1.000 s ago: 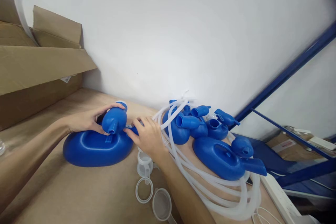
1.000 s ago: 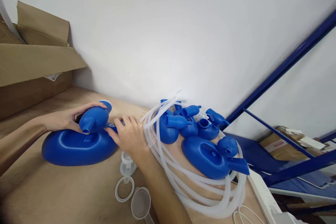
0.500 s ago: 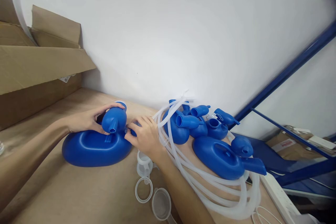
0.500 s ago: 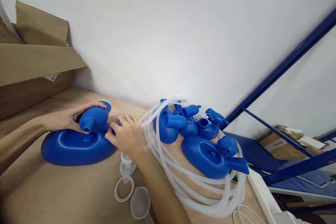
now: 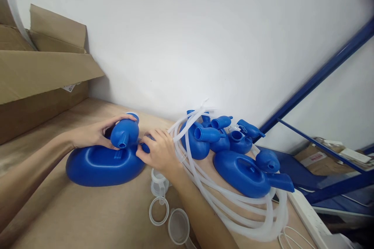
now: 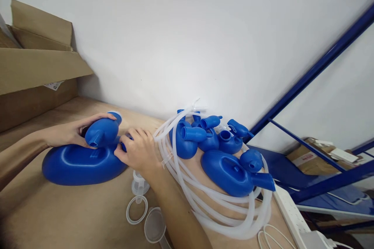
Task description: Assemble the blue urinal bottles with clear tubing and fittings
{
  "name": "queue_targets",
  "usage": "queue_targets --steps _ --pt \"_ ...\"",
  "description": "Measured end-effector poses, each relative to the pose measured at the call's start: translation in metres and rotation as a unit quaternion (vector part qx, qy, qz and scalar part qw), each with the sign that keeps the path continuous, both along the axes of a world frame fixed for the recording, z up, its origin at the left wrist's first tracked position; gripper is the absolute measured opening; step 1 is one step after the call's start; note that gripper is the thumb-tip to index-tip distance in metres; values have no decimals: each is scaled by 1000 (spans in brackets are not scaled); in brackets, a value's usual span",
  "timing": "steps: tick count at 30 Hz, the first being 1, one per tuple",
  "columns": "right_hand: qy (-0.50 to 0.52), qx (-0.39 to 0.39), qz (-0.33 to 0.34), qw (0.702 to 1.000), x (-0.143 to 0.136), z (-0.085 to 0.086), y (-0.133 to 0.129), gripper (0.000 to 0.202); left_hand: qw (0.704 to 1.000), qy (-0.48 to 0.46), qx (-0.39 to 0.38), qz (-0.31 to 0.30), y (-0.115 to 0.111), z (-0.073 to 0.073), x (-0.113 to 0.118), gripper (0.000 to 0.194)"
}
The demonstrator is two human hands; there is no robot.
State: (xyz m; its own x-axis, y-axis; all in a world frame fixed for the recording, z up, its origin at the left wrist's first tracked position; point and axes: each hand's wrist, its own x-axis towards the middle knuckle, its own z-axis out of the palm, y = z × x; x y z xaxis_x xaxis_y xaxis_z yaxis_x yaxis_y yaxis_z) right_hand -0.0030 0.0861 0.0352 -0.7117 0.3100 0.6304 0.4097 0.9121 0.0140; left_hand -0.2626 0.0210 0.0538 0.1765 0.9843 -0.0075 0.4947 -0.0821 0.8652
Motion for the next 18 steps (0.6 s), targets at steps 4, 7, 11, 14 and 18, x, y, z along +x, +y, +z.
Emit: queue_targets --steps 4,7,11,14,18 --pt "2 -38 -32 999 -5 2 -3 9 1000 6 4 0 1 -1 -1 93" --pt "-11 -76 -51 996 -5 8 -7 8 1000 26 14 3 3 -2 -3 92" --pt "-7 -104 -62 993 -5 12 -12 6 998 58 28 -7 3 -4 -6 90" --pt "-15 -100 -77 992 -6 12 -13 8 998 43 38 -22 3 -4 -7 88" --pt "-27 -79 -90 992 -6 12 -13 9 998 31 33 -33 1 -2 -5 87"
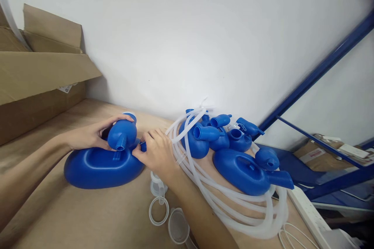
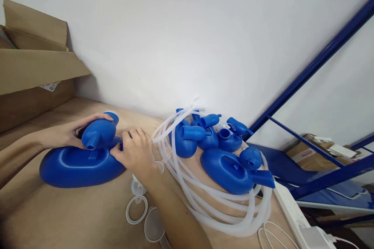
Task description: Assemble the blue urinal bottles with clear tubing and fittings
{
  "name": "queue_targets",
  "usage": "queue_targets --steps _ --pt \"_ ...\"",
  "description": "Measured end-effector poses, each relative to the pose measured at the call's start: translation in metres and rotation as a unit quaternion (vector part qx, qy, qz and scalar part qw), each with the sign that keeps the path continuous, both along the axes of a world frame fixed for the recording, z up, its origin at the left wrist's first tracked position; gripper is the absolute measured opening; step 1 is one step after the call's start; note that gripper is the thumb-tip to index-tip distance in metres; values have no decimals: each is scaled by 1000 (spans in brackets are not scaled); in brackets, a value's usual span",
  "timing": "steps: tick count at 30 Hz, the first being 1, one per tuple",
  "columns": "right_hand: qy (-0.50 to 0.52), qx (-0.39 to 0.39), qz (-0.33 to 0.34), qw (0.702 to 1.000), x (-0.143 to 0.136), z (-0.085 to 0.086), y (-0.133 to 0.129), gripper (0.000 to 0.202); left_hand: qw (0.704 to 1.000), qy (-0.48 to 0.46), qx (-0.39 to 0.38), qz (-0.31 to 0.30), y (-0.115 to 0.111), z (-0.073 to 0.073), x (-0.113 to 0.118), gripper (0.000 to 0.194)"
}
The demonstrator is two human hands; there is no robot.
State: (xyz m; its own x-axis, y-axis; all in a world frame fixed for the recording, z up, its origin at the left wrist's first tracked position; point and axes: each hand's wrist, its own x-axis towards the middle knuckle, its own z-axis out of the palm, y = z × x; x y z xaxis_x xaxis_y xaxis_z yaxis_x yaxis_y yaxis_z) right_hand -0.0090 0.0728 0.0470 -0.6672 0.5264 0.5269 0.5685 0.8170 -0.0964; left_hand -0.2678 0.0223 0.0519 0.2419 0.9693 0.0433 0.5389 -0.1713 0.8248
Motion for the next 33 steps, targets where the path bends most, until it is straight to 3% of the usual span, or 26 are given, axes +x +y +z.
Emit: queue_targets --steps 5,13,21,33 --pt "-12 19 5 1000 1 0 0 10 1000 -5 -5 4 0 1 1 87" --pt "4 81 -3 997 -3 -14 2 9 999 -31 -21 18 -4 7 8 90" --pt "29 14 14 999 0 -6 -2 10 999 -26 -26 6 -2 7 8 89" --pt "-7 11 -2 1000 0 -1 -3 11 1000 -12 -14 1 -2 6 8 86"
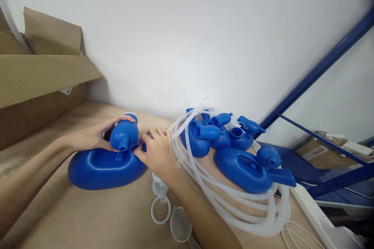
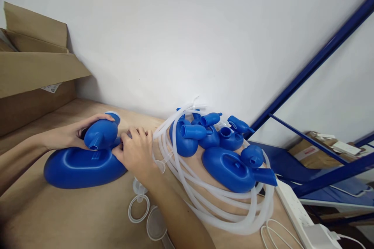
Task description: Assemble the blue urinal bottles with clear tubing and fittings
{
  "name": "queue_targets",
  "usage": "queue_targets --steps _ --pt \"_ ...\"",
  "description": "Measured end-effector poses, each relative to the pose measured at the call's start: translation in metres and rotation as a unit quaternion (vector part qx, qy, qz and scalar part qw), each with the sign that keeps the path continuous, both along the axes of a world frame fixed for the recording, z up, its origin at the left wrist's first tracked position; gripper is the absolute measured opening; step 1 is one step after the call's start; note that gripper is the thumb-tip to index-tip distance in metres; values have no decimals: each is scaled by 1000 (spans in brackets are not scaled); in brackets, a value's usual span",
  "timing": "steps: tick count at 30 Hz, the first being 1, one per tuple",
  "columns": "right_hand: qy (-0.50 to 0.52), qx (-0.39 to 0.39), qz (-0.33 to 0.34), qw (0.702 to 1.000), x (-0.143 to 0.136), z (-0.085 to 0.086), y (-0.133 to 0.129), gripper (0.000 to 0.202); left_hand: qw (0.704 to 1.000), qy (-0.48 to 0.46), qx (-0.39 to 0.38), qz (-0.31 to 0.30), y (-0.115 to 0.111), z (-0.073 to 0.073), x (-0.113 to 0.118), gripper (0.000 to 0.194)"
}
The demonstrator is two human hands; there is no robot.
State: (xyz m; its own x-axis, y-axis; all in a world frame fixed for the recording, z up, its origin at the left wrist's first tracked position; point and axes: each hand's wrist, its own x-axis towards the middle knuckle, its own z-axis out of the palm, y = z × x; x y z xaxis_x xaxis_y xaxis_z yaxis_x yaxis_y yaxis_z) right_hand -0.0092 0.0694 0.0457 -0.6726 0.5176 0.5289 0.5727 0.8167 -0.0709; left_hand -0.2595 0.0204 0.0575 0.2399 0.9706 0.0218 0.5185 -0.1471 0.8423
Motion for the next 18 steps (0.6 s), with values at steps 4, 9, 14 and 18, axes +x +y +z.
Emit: queue_targets --steps 4,9,14,18 --pt "5 0 -5 1000 1 -2 0 8 1000 -14 -12 6 -1 1 3 90" --pt "40 42 35 998 6 -13 8 11 999 -29 -10 10 -1 2 4 88" --pt "44 71 69 994 9 -16 15 18 1000 -13 12 0 0 -2 0 89" --pt "52 74 57 994 8 -18 15 28 999 -31 -6 2 -1 0 2 90"
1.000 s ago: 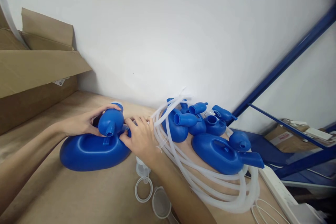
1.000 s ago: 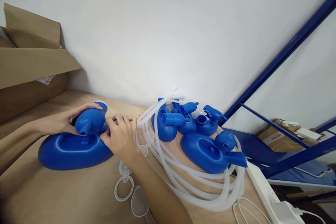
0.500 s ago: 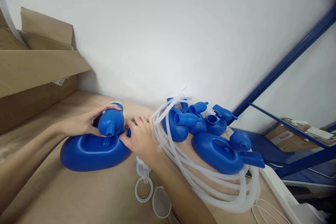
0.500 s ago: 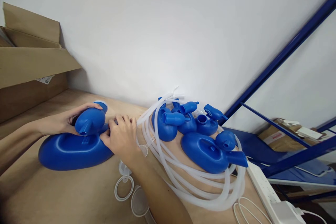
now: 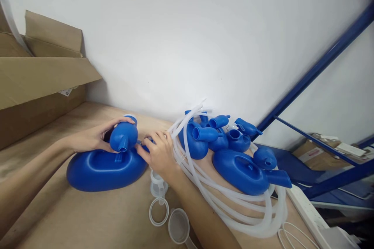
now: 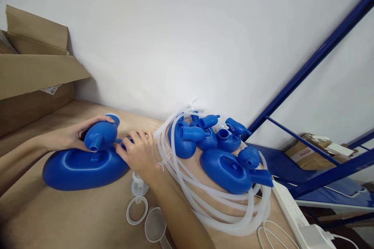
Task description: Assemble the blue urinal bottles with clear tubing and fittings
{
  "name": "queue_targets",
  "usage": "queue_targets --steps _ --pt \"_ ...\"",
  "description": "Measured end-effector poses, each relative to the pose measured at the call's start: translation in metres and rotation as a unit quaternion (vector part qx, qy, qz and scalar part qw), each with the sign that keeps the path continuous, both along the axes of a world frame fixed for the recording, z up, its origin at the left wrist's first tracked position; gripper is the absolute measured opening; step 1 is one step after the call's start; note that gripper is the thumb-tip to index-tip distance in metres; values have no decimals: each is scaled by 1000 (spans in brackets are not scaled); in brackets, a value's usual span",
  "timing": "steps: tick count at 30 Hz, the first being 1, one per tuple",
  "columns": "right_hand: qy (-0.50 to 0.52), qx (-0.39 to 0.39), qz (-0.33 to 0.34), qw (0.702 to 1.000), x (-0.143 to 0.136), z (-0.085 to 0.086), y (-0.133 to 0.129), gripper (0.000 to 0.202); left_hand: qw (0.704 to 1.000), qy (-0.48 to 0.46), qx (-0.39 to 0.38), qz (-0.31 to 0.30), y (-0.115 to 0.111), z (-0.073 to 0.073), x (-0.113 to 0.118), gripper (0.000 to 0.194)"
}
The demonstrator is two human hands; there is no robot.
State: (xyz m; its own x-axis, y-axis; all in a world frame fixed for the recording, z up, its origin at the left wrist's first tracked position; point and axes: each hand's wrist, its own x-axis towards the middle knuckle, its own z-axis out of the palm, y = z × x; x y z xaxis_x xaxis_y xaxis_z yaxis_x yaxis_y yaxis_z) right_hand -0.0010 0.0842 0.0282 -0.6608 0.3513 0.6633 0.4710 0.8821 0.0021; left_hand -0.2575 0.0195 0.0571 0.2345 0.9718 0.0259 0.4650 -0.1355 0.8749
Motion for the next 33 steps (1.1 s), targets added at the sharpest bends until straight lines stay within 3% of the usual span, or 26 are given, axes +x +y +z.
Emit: queue_targets --steps 6,13,22,28,31,33 --pt "24 -4 -35 999 -5 -4 -5 16 1000 12 3 10 1 2 3 89" --pt "40 -75 -74 994 -7 1 -15 8 1000 5 -9 20 -1 3 3 91" --pt "-59 -71 -55 994 6 14 -11 23 1000 -6 -7 25 -1 5 7 90" --pt "-137 -79 30 987 24 39 0 35 999 15 22 25 1 6 11 86" --pt "-178 -103 99 974 51 65 -1 60 998 39 34 25 1 11 13 85" --pt "-197 -176 132 955 79 85 -6 57 994 85 55 31 1 16 13 85"
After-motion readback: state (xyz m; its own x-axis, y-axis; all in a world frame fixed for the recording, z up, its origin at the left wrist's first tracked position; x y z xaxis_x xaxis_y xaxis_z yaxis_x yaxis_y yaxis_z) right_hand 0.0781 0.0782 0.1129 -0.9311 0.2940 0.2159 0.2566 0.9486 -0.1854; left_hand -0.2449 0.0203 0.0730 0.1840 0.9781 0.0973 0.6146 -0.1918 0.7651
